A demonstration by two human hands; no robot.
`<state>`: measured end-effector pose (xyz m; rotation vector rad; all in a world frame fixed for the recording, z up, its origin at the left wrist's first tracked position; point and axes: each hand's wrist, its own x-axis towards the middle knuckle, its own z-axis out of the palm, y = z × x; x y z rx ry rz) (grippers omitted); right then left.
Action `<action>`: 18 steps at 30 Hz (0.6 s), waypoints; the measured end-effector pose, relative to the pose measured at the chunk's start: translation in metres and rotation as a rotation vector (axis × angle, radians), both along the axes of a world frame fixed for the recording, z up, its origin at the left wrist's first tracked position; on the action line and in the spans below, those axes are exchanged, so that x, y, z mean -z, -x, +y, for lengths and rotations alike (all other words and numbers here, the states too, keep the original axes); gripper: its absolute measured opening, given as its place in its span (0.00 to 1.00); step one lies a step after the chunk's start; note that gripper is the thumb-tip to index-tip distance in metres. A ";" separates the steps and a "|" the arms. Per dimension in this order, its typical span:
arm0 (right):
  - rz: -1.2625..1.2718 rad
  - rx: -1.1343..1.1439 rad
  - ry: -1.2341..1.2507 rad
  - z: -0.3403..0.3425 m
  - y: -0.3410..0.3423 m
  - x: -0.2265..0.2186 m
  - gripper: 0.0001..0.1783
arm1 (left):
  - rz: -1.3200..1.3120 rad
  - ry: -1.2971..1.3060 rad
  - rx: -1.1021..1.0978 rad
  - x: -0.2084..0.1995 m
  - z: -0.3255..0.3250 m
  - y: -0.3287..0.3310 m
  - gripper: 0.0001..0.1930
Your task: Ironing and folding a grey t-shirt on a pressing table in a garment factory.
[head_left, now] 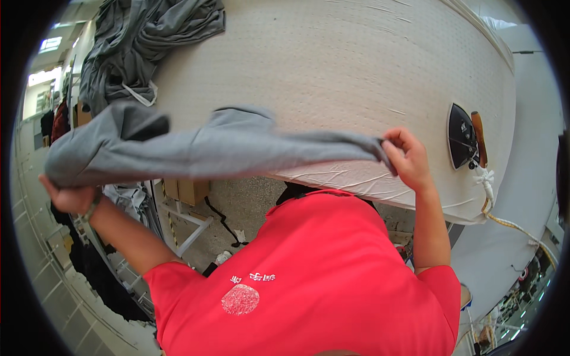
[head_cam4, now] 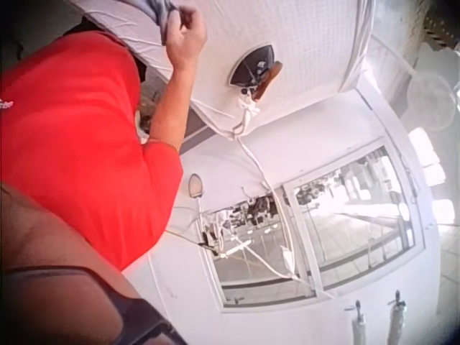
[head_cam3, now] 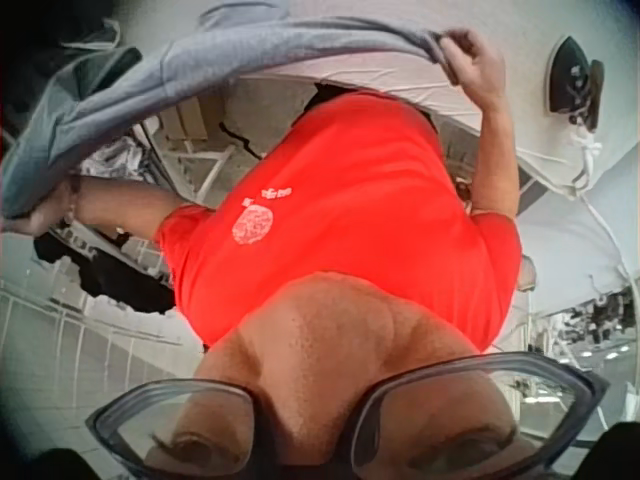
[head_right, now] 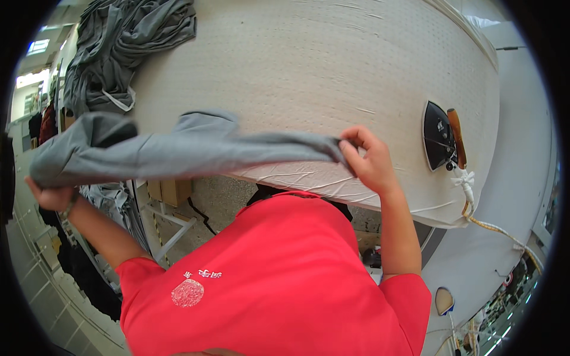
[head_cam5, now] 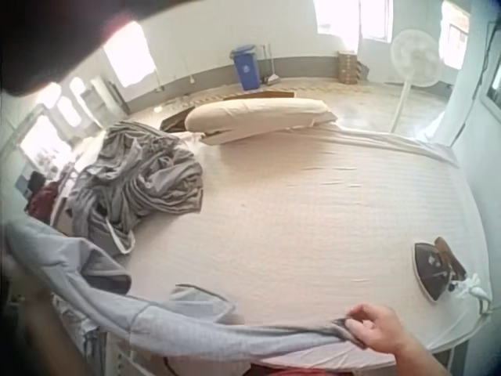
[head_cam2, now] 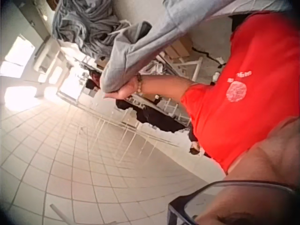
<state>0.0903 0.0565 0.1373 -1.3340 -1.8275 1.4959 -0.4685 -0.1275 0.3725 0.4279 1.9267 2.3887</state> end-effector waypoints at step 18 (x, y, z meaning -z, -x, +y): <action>-0.154 0.718 0.157 -0.080 -0.078 0.083 0.16 | 1.153 0.756 0.932 0.315 0.179 -0.126 0.20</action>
